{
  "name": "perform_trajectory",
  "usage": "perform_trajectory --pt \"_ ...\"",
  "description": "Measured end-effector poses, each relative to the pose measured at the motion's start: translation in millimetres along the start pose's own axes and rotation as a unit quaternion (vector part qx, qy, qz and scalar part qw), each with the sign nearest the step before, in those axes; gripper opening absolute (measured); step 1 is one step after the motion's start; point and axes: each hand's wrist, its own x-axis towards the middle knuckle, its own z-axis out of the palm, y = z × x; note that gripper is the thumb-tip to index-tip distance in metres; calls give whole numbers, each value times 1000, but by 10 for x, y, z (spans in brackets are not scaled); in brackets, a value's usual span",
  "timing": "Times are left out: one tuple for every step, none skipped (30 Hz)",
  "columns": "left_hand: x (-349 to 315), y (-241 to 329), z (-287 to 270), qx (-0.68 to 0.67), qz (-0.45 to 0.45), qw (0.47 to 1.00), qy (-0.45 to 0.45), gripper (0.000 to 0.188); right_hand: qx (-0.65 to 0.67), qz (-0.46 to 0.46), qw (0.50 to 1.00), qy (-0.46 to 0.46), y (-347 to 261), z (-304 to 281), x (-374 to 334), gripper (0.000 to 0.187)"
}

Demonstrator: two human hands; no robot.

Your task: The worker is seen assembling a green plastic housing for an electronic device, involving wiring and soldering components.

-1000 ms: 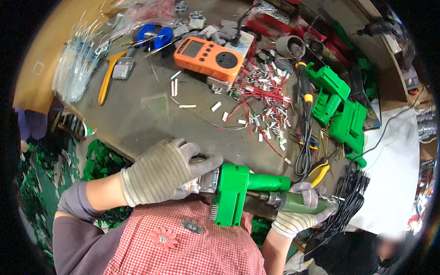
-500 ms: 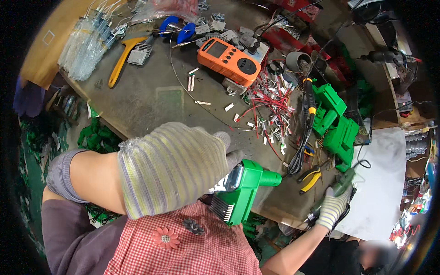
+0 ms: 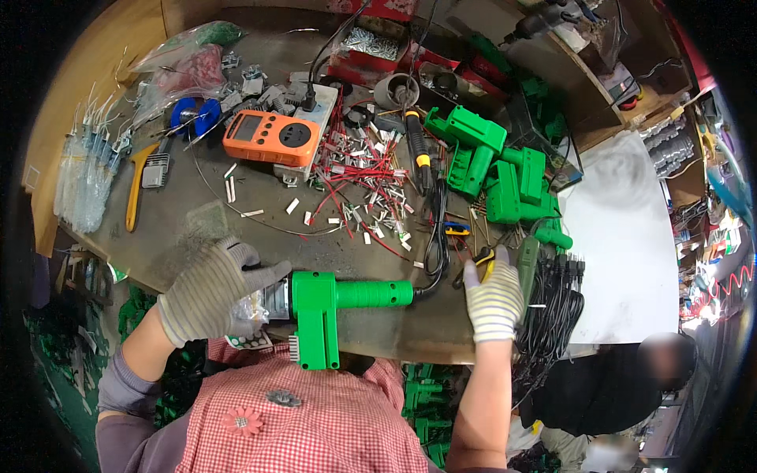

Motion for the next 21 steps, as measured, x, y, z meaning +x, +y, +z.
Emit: perform_trajectory --pt "12 2 -10 0 -2 1000 -1 85 -15 17 1000 -14 -114 -31 20 74" --pt "32 10 -28 12 -4 1000 -16 85 -30 32 999 -29 -189 -66 41 77" --pt "26 12 -50 23 -10 999 -30 85 -34 29 998 -52 -222 -111 105 79" --pt "21 0 -46 23 -16 999 -33 85 -38 30 996 -77 -196 -142 135 81" --pt "30 -21 -14 13 -3 1000 -16 86 -39 7 998 -57 -49 -84 170 82" --pt "33 -42 2 5 12 1000 3 86 -13 -54 997 -49 194 -18 212 79" --pt "18 -39 2 14 18 1000 8 87 137 -30 988 -62 400 36 244 76" --pt "13 -41 31 13 3 1000 13 87 281 -6 957 -78 538 86 218 73" --pt "-14 -49 78 17 -6 999 32 88 509 61 845 -151 562 -15 91 70" --pt "-42 -43 113 21 -15 998 52 90 695 129 672 -220 586 -194 -31 68" --pt "-33 -42 100 23 -24 997 66 88 753 126 618 -186 540 -297 -228 68" --pt "-56 -62 129 17 -35 997 69 88 806 123 558 -155 380 -374 -447 69" --pt "-49 -103 180 1 -25 996 81 85 803 125 566 -138 150 -468 -662 73" --pt "-62 -132 205 -12 -17 995 95 82 801 124 572 -124 -44 -518 -830 78" --pt "-76 -164 212 -19 -16 995 92 76 812 17 540 -223 -103 -511 -903 85" --pt "-71 -174 214 -22 -24 995 94 76 745 14 622 -239 -196 -547 -1027 87" --pt "-60 -180 216 -19 -24 996 83 76 592 -89 772 -214 -308 -517 -1117 86" --pt "-49 -172 207 -16 -25 997 71 75 406 -189 877 -176 -376 -509 -1161 84" --pt "-58 -166 203 -25 -36 997 66 74 340 -301 878 -151 -434 -587 -1127 82" --pt "-64 -176 199 -29 -46 996 69 74 269 -408 863 -123 -516 -746 -1099 79" --pt "-84 -209 220 -43 -37 995 78 74 176 -438 880 -62 -630 -975 -1110 76"
